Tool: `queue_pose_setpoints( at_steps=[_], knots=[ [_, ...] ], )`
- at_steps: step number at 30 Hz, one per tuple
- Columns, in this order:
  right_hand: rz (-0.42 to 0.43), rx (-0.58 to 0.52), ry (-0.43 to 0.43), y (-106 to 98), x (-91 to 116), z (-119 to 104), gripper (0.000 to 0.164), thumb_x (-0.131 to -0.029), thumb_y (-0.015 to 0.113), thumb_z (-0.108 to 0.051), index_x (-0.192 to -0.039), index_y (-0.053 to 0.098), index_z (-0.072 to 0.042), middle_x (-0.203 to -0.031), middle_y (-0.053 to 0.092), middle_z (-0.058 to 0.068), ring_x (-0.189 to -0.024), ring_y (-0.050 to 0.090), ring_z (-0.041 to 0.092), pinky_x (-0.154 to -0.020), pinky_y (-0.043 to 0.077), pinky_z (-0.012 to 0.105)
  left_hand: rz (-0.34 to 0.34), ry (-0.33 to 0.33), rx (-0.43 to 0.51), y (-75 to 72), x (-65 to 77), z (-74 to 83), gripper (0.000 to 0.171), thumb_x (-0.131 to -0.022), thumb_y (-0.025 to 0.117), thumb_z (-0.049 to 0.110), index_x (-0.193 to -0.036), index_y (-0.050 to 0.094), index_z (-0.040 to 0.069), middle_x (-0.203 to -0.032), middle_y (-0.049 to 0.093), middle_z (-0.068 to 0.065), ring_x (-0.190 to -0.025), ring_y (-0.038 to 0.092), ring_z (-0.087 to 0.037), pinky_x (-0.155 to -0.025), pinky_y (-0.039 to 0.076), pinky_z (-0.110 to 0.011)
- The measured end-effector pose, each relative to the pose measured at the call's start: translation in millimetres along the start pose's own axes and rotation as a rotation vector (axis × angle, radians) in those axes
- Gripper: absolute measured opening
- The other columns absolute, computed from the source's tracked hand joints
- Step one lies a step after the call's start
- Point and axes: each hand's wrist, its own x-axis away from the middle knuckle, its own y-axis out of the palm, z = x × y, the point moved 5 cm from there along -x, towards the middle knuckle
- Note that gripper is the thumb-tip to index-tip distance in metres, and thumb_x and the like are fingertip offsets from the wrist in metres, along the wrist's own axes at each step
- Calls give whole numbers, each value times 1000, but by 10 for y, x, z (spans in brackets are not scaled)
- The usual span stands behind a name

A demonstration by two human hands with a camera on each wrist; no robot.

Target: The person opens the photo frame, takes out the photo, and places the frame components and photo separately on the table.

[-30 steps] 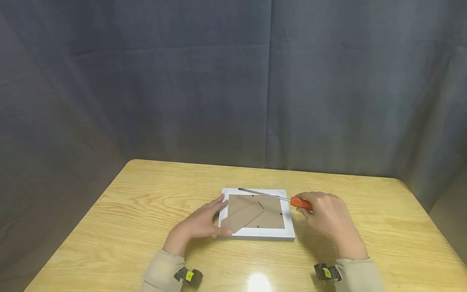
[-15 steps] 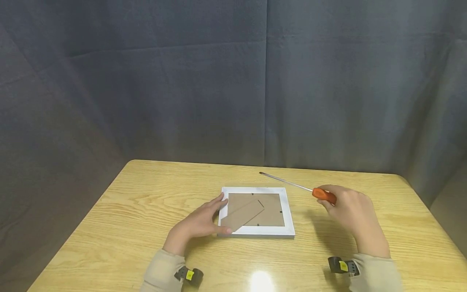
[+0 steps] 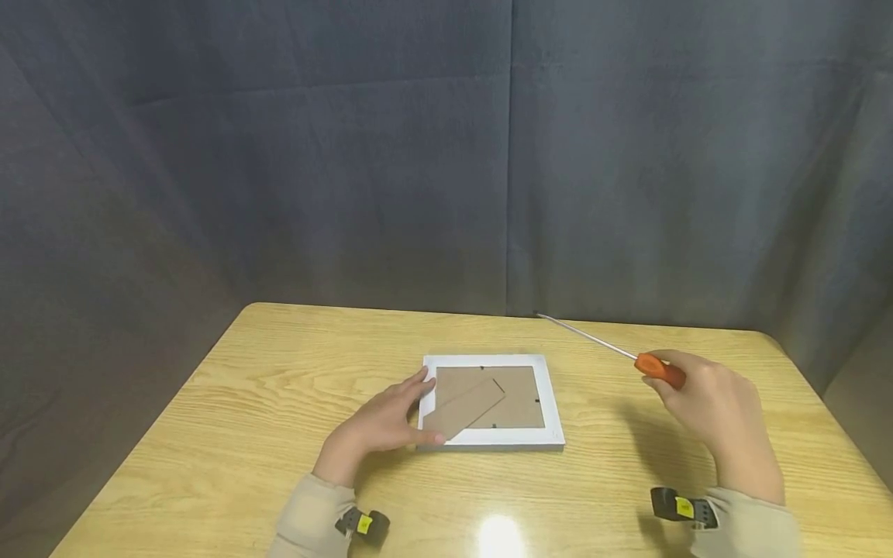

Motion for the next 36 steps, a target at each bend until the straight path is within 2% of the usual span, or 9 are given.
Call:
queue_pose_setpoints(
  at_steps=[8,12,18,22,25,30,33,36],
  knots=[
    [20,-16,37,-32,44,24,35,-77,83,-24,-108,72,-12,-79,69,11,-57,52,21,-46,31,32,27,-84,-144,-8,62,164,92,-80,76,55,-152,41,9,-161,26,-13,-143,31,-38,-114,24,-60],
    [10,-18,46,-20,45,16,36,-78,83,-25,-109,72,-12,-81,70,13,-58,53,21,-47,31,32,39,-127,-269,18,103,276,92,-82,72,57,-149,42,2,-158,29,-21,-142,34,-38,-114,24,-59],
    [7,-16,46,-14,33,-15,36,-78,83,-26,-109,73,-13,-81,70,13,-58,53,22,-47,32,31,85,-187,-444,67,151,405,94,-82,69,63,-143,47,-6,-149,39,-29,-136,43,-37,-111,32,-55],
    [1,-19,47,-10,31,-34,35,-78,83,-27,-110,73,-14,-79,70,11,-58,53,21,-47,31,32,91,-215,-599,82,175,490,96,-82,62,71,-138,53,-7,-143,47,-28,-133,47,-35,-108,37,-53],
    [-10,-23,52,-3,32,-33,36,-79,83,-28,-111,73,-14,-82,70,12,-60,54,22,-48,32,32,90,-228,-672,97,172,521,97,-82,58,75,-136,55,-6,-141,51,-26,-132,49,-34,-106,39,-51],
    [-16,-23,55,-3,37,-43,37,-78,83,-28,-111,72,-13,-84,71,13,-61,54,22,-49,32,31,82,-251,-678,89,169,532,99,-82,54,78,-136,56,-4,-141,52,-25,-133,47,-34,-107,39,-52],
    [-17,-20,56,-9,42,-52,37,-78,83,-26,-111,72,-14,-83,71,13,-60,53,22,-49,31,31,88,-249,-608,53,182,514,96,-83,54,75,-139,54,-2,-142,51,-24,-134,46,-35,-109,36,-53],
    [-16,-19,58,-15,46,-54,37,-78,83,-26,-111,72,-14,-84,71,13,-60,53,22,-49,32,31,128,-211,-510,-3,184,468,86,-87,60,66,-140,53,-2,-143,49,-24,-136,43,-37,-110,34,-55]
  ],
)
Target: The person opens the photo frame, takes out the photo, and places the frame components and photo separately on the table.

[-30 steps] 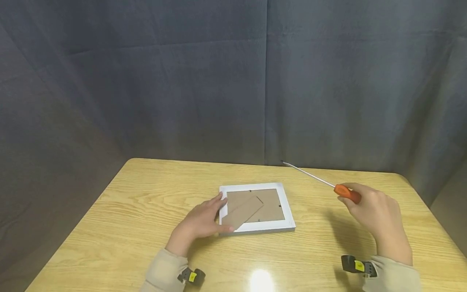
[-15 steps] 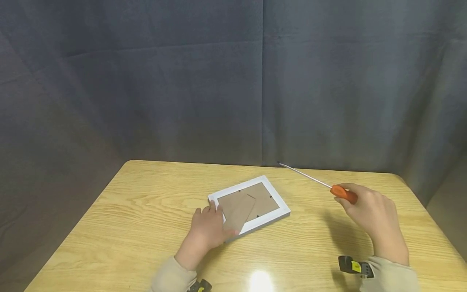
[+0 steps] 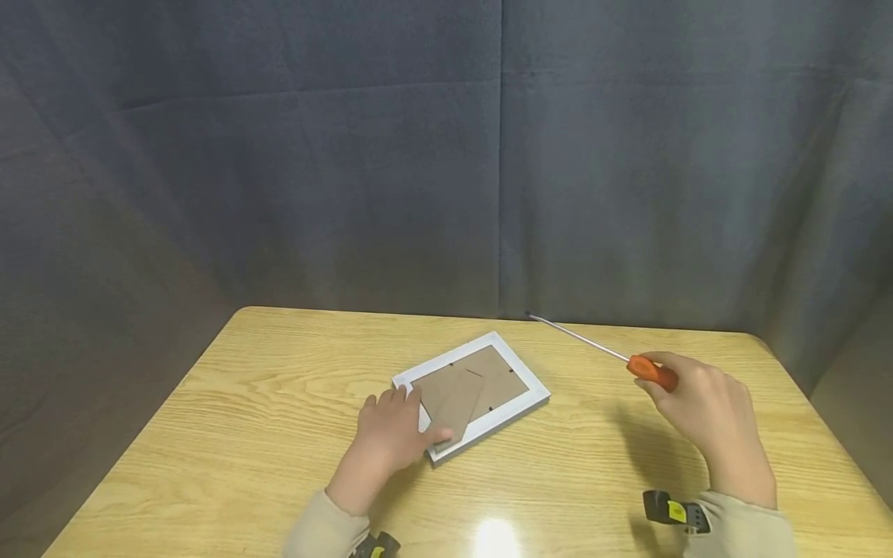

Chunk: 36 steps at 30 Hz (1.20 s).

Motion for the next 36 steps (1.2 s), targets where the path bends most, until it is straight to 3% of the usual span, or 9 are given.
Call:
queue_pose_setpoints(
  at_steps=[5,10,14,22,31,36],
  knots=[
    [5,5,-7,-5,3,-1,37,-78,83,-26,-111,72,-14,-82,70,12,-59,53,21,-48,31,31,39,88,155,52,-85,-159,76,-90,66,49,-143,48,-2,-154,34,-25,-142,32,-39,-113,29,-56],
    [9,2,-20,-4,2,-16,35,-77,83,-24,-108,72,-13,-77,69,9,-58,51,20,-47,31,31,-27,152,303,152,-157,-321,77,-92,66,45,-148,41,-1,-160,24,-21,-147,23,-36,-118,21,-52],
    [5,2,-19,-9,-4,-27,35,-77,83,-24,-109,72,-12,-78,69,10,-58,51,20,-47,31,31,-64,170,346,144,-153,-378,77,-90,70,41,-149,42,0,-160,25,-20,-148,22,-35,-118,21,-52],
    [0,4,-20,-6,-26,-35,36,-79,82,-26,-112,72,-14,-83,71,12,-60,54,22,-48,32,31,-47,128,270,76,-127,-322,78,-87,74,40,-146,45,-2,-157,31,-22,-145,27,-37,-114,27,-56],
    [-3,10,-15,-34,-11,-20,35,-79,82,-25,-110,72,-13,-81,70,12,-59,54,22,-47,31,31,-32,28,62,103,-78,-135,78,-88,68,51,-142,49,-3,-152,38,-26,-142,35,-36,-109,37,-53],
    [-4,15,-8,-65,0,1,35,-78,82,-24,-110,72,-13,-79,69,11,-59,53,22,-47,31,31,-12,17,-66,37,-28,7,79,-86,65,58,-135,57,-4,-144,47,-27,-134,45,-35,-103,43,-48]
  ],
)
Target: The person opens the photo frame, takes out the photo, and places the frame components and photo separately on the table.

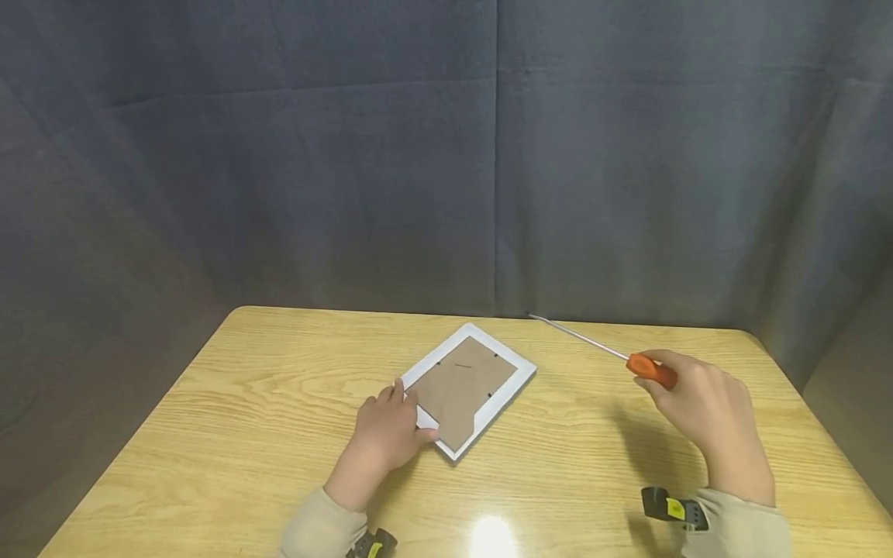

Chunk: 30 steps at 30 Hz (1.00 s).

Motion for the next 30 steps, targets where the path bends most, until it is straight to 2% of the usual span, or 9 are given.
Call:
queue_pose_setpoints(
  at_steps=[5,9,12,16,20,23,27,30],
  knots=[
    [8,0,3,-22,14,8,34,-78,82,-23,-109,72,-13,-77,68,9,-58,52,21,-47,30,31,22,33,-120,-61,57,119,79,-86,61,63,-127,63,-4,-134,57,-28,-122,56,-36,-98,49,-44],
    [1,2,13,-24,27,15,34,-79,81,-24,-110,72,-13,-78,68,9,-58,51,20,-47,30,31,33,34,-112,-86,83,124,74,-87,61,61,-128,64,0,-131,59,-26,-119,59,-36,-96,49,-44],
    [-5,3,14,-25,25,13,35,-80,81,-25,-111,72,-14,-80,69,11,-59,52,21,-47,31,31,49,36,-22,-105,72,52,67,-88,64,55,-130,63,2,-125,63,-22,-114,60,-34,-95,47,-45],
    [-10,2,9,-25,8,6,36,-80,81,-26,-113,72,-15,-85,71,14,-61,55,23,-48,32,31,83,75,155,-134,26,-118,61,-91,68,42,-133,59,-1,-120,65,-20,-113,59,-35,-96,47,-47],
    [-22,4,19,-28,11,13,36,-80,81,-26,-113,72,-14,-85,70,15,-61,55,23,-49,32,31,89,105,344,-110,-40,-317,63,-92,70,32,-141,51,-3,-138,55,-23,-128,50,-40,-105,41,-53],
    [-32,7,34,-29,19,22,37,-80,81,-27,-113,72,-13,-85,70,15,-61,54,23,-49,32,31,57,106,454,-53,-84,-439,67,-92,71,30,-146,46,0,-151,42,-21,-137,41,-41,-110,35,-56],
    [-25,8,34,-39,18,21,37,-80,81,-28,-113,72,-13,-85,70,15,-61,54,23,-49,32,31,4,116,530,8,-107,-506,72,-88,75,32,-147,45,3,-154,38,-18,-139,37,-42,-110,33,-57],
    [-24,6,29,-39,15,20,36,-80,81,-27,-113,72,-14,-85,70,15,-62,55,24,-49,33,31,-2,134,554,22,-108,-492,72,-84,80,30,-143,50,0,-145,50,-19,-133,46,-40,-106,39,-57]
  ],
)
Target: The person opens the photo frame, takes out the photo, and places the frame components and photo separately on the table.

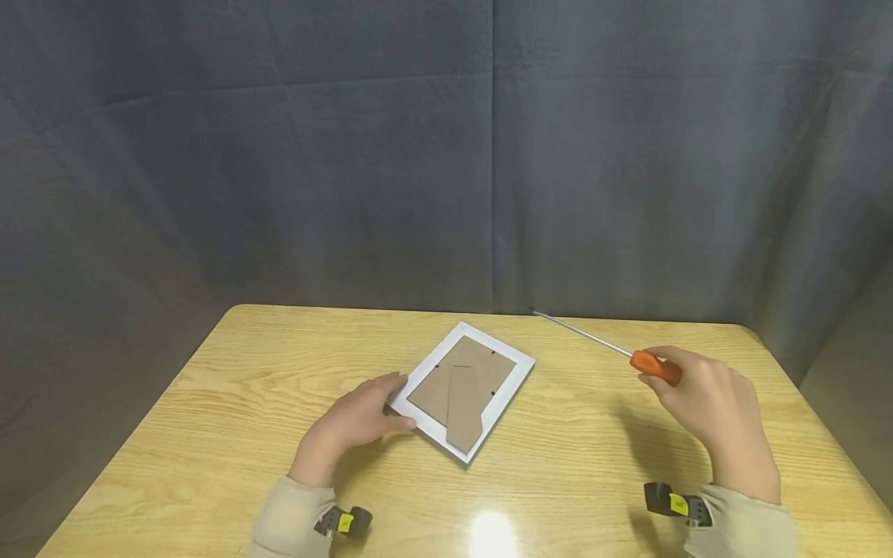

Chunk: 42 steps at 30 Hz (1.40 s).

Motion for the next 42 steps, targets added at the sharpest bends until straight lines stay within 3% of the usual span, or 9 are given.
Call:
queue_pose_setpoints(
  at_steps=[4,8,13,17,23,28,34,39,42],
  knots=[
    [-6,-3,1,7,0,7,36,-80,81,-27,-113,72,-14,-86,70,15,-63,56,25,-49,33,31,32,13,-43,21,-7,43,71,-78,84,27,-136,56,-3,-129,63,-18,-118,59,-36,-99,47,-53],
    [-8,-6,5,10,4,13,36,-80,81,-27,-113,72,-15,-86,70,14,-63,56,25,-49,33,31,68,7,-178,46,-11,96,73,-74,87,30,-132,59,-4,-118,67,-18,-107,64,-35,-90,51,-49],
    [-18,-9,3,16,2,7,37,-81,80,-27,-114,71,-14,-87,70,15,-63,55,23,-49,32,31,101,-5,-342,62,-2,190,71,-68,90,39,-120,66,-2,-98,68,-12,-90,64,-29,-76,53,-44],
    [-23,-7,-4,21,-2,-5,38,-81,81,-27,-114,71,-14,-88,71,16,-63,55,23,-49,33,31,153,-11,-464,83,13,295,62,-61,92,46,-97,72,0,-80,64,-7,-77,60,-23,-69,49,-40],
    [-31,-6,-8,34,-10,-21,37,-81,81,-27,-114,71,-13,-88,71,16,-63,56,24,-49,33,31,162,-62,-585,143,49,469,57,-59,89,55,-80,73,5,-72,63,-5,-70,59,-20,-70,47,-37],
    [-25,-10,-9,35,-15,-26,37,-80,81,-27,-113,71,-13,-89,71,16,-64,57,26,-48,33,32,168,-108,-597,194,85,589,54,-59,89,56,-73,69,8,-70,63,-4,-67,58,-19,-69,47,-37],
    [-28,-17,-5,42,-18,-29,35,-80,81,-26,-112,72,-15,-89,71,16,-66,59,28,-48,34,32,180,-113,-623,247,95,654,51,-62,85,56,-65,62,11,-65,59,-1,-64,56,-17,-70,47,-36],
    [-30,-18,-4,43,-16,-27,35,-80,81,-27,-111,72,-15,-88,71,14,-65,59,26,-48,34,32,153,-128,-586,207,85,594,54,-64,85,56,-77,67,7,-71,60,-4,-70,58,-21,-76,48,-39],
    [-32,-17,-4,41,-15,-26,35,-80,81,-27,-112,72,-15,-88,71,14,-65,58,25,-48,33,31,135,-78,-506,164,79,538,64,-67,86,55,-99,70,1,-92,66,-11,-87,62,-27,-82,49,-43]
  ],
)
